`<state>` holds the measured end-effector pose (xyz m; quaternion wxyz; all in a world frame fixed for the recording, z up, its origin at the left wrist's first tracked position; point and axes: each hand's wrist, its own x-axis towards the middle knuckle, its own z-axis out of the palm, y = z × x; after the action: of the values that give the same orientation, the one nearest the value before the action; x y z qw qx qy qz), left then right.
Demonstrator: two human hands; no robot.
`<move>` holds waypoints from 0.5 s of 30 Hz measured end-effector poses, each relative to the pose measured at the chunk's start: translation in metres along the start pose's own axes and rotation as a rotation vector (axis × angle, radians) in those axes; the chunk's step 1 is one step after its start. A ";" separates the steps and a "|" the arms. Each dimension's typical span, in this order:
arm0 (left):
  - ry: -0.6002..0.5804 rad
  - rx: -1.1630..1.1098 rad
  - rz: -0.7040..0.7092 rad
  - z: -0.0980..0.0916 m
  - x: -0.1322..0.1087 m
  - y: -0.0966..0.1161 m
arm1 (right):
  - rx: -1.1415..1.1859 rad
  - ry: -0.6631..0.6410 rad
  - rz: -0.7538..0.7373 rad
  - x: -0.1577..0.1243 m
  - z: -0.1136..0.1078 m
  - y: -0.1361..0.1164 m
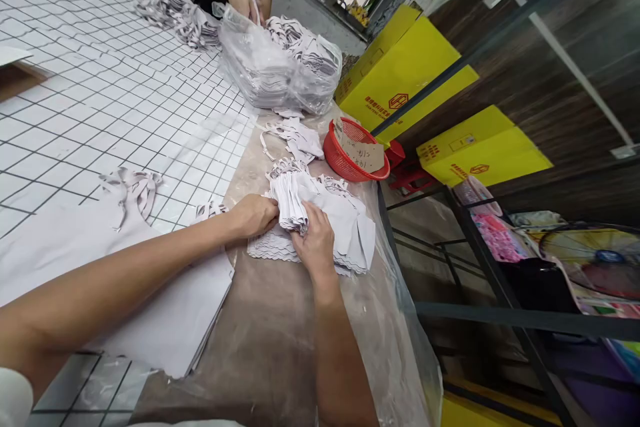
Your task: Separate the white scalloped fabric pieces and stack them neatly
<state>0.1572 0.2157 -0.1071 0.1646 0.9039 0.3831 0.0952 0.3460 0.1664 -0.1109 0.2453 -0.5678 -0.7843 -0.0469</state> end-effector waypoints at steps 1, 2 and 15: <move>0.019 -0.007 0.020 -0.001 0.001 -0.001 | 0.008 -0.004 -0.002 0.000 -0.001 0.000; 0.035 -0.014 0.034 -0.001 0.002 -0.002 | 0.018 -0.013 -0.009 0.000 -0.002 0.001; 0.150 -0.212 -0.025 0.001 0.006 0.002 | -0.086 0.137 0.081 0.000 0.021 -0.003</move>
<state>0.1634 0.2185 -0.1072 0.2315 0.8669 0.3934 0.2004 0.3360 0.1726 -0.1290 0.2756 -0.6044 -0.7395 -0.1093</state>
